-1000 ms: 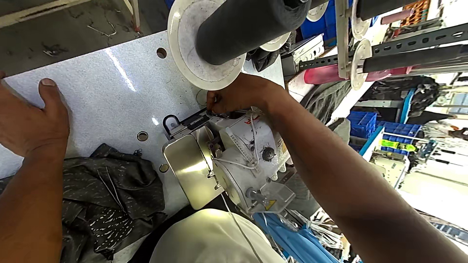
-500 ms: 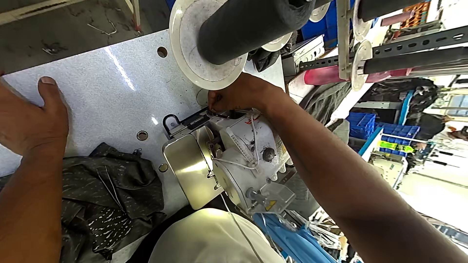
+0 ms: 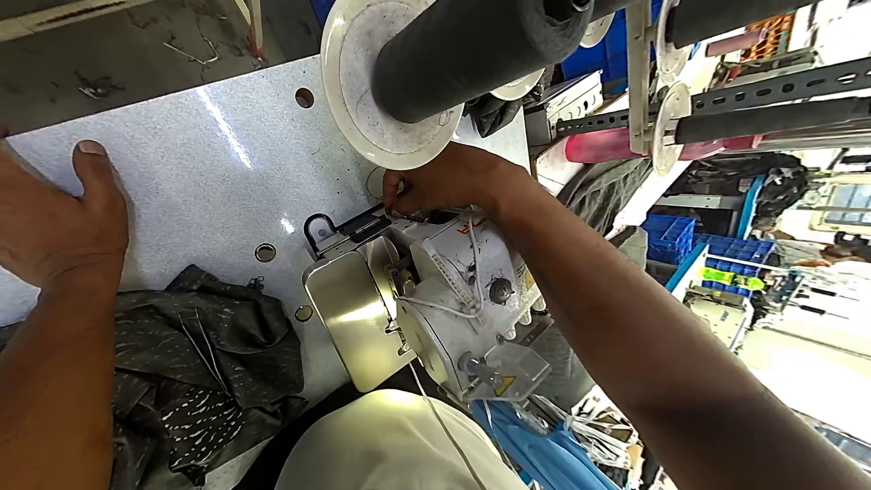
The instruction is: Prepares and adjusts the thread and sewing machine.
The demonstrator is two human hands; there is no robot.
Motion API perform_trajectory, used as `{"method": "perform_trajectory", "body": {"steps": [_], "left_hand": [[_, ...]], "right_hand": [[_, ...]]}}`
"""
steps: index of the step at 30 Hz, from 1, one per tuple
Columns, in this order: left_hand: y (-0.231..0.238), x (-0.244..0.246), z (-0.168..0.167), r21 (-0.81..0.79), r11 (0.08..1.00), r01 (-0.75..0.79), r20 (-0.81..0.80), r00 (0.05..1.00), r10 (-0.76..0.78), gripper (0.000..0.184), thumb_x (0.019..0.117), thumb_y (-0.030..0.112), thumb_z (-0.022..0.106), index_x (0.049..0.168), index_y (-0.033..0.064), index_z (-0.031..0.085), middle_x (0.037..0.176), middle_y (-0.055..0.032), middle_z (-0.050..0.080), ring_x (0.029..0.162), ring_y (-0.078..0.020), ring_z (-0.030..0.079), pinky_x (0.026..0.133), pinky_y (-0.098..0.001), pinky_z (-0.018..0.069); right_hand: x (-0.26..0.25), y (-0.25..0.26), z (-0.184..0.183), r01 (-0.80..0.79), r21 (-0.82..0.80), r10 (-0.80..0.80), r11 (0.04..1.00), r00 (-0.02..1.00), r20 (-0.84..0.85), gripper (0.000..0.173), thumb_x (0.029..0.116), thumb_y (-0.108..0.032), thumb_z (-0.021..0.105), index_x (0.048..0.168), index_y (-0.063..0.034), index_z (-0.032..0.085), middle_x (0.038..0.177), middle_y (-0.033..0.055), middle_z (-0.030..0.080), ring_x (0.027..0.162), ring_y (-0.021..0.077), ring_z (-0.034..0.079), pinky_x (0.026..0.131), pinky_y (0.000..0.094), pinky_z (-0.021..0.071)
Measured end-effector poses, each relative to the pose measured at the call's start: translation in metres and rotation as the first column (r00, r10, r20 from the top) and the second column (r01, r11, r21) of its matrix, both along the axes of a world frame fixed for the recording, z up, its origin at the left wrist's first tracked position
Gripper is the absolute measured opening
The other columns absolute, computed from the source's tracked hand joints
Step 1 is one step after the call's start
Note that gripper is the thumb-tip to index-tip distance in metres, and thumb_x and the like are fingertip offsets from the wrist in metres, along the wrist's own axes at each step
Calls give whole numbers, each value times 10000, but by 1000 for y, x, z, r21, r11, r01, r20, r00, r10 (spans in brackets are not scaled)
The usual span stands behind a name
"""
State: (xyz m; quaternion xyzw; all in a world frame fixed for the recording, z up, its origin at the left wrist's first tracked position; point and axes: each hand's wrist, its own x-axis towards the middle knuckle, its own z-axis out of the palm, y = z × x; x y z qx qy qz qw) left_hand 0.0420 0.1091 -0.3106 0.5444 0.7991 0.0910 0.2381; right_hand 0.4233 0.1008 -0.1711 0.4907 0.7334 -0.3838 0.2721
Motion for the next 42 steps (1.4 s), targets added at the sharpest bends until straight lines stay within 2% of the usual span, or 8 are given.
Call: {"method": "perform_trajectory", "body": {"steps": [5,12,17,22,26,31,36,42], "left_hand": [[-1,0,-1,-2,1000,0,1,1000,0,827,985,717,326,1588,151,326,1542,-237,445,1406,-428,455,1110,-671,334],[-1,2,4,-16,1000,-7,12,1000,7,833,994,707,335,1590,126,321,1538,-252,444,1406,-443,449,1112,-674,331],[-2,4,5,-12,1000,-3,13,1000,3,825,999,695,333,1581,109,333,1523,-267,454,1395,-451,459,1107,-669,339],[-1,2,3,-14,1000,-6,21,1000,6,829,992,706,340,1586,127,327,1532,-247,453,1404,-429,457,1117,-657,338],[-1,1,2,-16,1000,-5,21,1000,6,829,990,711,331,1586,135,325,1533,-249,450,1403,-432,458,1109,-663,340],[-1,0,0,0,1000,-5,20,1000,5,824,991,709,334,1589,142,318,1545,-243,438,1410,-428,450,1116,-659,335],[-1,0,-1,2,1000,3,19,1000,-3,821,993,704,341,1586,136,323,1542,-250,438,1403,-434,456,1112,-659,340],[-1,1,2,-11,1000,-5,22,1000,5,829,993,706,339,1587,128,320,1534,-257,446,1394,-447,462,1101,-678,342]], "right_hand": [[3,3,6,0,-53,-1,999,1000,-9,120,954,-236,693,974,-136,757,887,47,723,885,232,678,866,524,498],[3,0,6,-1,32,1,999,1000,17,135,926,-213,712,859,-96,713,822,74,673,824,253,643,794,506,489],[2,-1,5,0,41,0,999,1000,-3,151,937,-261,692,872,-127,722,834,60,682,832,246,652,769,514,488],[3,-1,2,-7,20,7,1000,1000,-29,153,962,-270,679,917,-132,726,847,48,687,836,228,653,795,499,493],[4,-1,-1,-11,10,11,1000,999,-33,160,961,-297,684,936,-150,742,849,32,701,839,215,661,815,505,497],[-1,0,3,-5,-12,5,1000,1000,20,101,927,-252,713,958,-160,741,876,40,699,875,231,656,838,504,493],[2,0,4,12,-24,-11,1000,1000,28,80,912,-216,740,930,-139,740,879,53,709,881,246,668,840,530,500],[-2,-2,7,21,45,-24,999,998,66,112,925,-231,715,894,-123,729,867,78,693,873,279,659,805,543,495]]}}
